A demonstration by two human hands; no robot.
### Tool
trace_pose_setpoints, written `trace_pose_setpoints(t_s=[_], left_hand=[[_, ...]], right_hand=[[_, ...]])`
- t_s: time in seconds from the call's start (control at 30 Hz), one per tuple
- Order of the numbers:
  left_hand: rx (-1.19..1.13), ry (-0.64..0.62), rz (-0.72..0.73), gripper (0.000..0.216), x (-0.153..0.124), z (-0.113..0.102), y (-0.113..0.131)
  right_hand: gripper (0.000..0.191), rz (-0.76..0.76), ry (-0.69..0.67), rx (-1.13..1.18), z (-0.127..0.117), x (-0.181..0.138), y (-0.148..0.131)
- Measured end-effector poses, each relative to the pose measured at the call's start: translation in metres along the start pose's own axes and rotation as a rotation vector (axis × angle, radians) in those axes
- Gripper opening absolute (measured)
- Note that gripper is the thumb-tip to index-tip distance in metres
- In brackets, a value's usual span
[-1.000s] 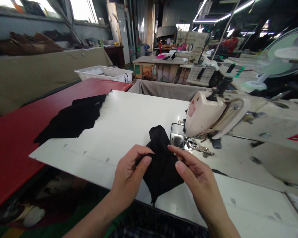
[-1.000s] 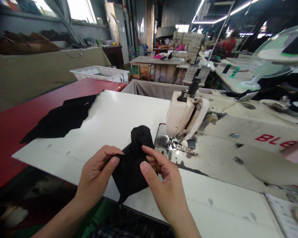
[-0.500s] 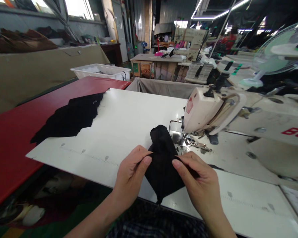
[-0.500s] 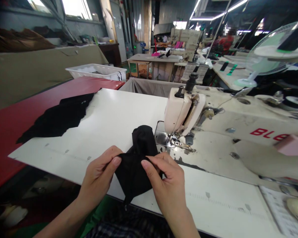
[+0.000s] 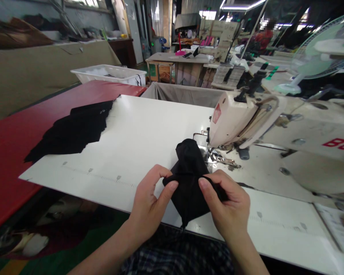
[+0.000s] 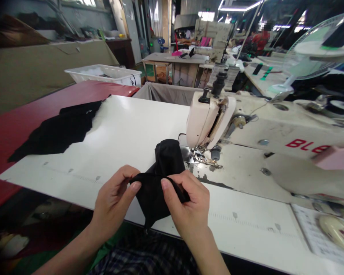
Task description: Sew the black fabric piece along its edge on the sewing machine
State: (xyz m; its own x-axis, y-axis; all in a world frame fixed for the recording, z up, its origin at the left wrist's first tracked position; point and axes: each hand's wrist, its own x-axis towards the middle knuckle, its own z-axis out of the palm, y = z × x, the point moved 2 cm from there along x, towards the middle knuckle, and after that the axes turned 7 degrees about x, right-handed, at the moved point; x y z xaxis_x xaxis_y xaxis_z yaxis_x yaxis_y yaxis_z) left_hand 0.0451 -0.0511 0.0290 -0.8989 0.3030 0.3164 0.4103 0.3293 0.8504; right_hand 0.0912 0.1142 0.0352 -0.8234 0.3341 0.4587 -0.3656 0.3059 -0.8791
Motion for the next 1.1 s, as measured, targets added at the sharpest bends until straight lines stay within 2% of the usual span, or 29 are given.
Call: trace_pose_setpoints(t_s=[0.2,0.3,0.37,0.43,0.5,0.57,0.63,0.67,0.7,0.73,0.77,0.83,0.9,0.93,1.0,1.1], left_hand=[[0.073,0.049,0.028,0.018,-0.004,0.011,-0.004],[0.134,0.086,0.066,0.019,-0.002,0.007,-0.001],[0.261,0.076,0.183,0.02,0.007,-0.009,0.013],[0.451,0.005,0.384,0.022,0.027,-0.029,0.033],[0.677,-0.094,0.577,0.029,0.056,-0.041,0.047],[0.802,-0.208,0.649,0.031,0.09,-0.035,0.042],[0.662,-0.512,0.559,0.014,0.119,-0.006,0.017],[0.545,-0.66,0.492,0.01,0.128,0.014,0.001],[0.505,-0.744,0.478,0.011,0.134,0.035,-0.015],[0.474,-0.798,0.474,0.012,0.137,0.056,-0.029],[0.445,-0.825,0.462,0.013,0.138,0.075,-0.04],[0.416,-0.835,0.447,0.013,0.138,0.101,-0.052],[0.398,-0.831,0.42,0.013,0.139,0.113,-0.052],[0.394,-0.835,0.408,0.011,0.14,0.115,-0.049],[0.394,-0.846,0.383,0.006,0.144,0.114,-0.042],[0.424,-0.823,0.328,0.006,0.147,0.113,-0.035]], right_hand=[[0.015,-0.008,0.0,-0.019,-0.003,0.003,0.001],[0.013,-0.095,0.01,-0.118,-0.005,0.001,0.004],[0.009,-0.211,0.052,-0.183,0.0,-0.004,0.005],[0.007,-0.238,0.116,-0.158,0.013,-0.011,0.005],[0.006,-0.09,0.157,0.03,0.031,-0.018,0.009],[0.011,0.183,0.121,0.34,0.048,-0.025,0.017],[0.021,0.463,0.033,0.577,0.053,-0.032,0.029],[0.024,0.574,-0.038,0.614,0.049,-0.034,0.036],[0.024,0.639,-0.108,0.573,0.039,-0.036,0.042],[0.023,0.639,-0.176,0.462,0.026,-0.035,0.048],[0.019,0.567,-0.227,0.271,0.009,-0.033,0.053],[0.017,0.222,-0.211,-0.191,-0.025,-0.026,0.057],[0.03,-0.063,-0.338,-0.489,-0.046,-0.02,0.058],[0.035,-0.143,-0.439,-0.57,-0.051,-0.017,0.06],[0.038,-0.2,-0.601,-0.66,-0.056,-0.012,0.064],[0.035,-0.212,-0.684,-0.707,-0.056,-0.004,0.068]])
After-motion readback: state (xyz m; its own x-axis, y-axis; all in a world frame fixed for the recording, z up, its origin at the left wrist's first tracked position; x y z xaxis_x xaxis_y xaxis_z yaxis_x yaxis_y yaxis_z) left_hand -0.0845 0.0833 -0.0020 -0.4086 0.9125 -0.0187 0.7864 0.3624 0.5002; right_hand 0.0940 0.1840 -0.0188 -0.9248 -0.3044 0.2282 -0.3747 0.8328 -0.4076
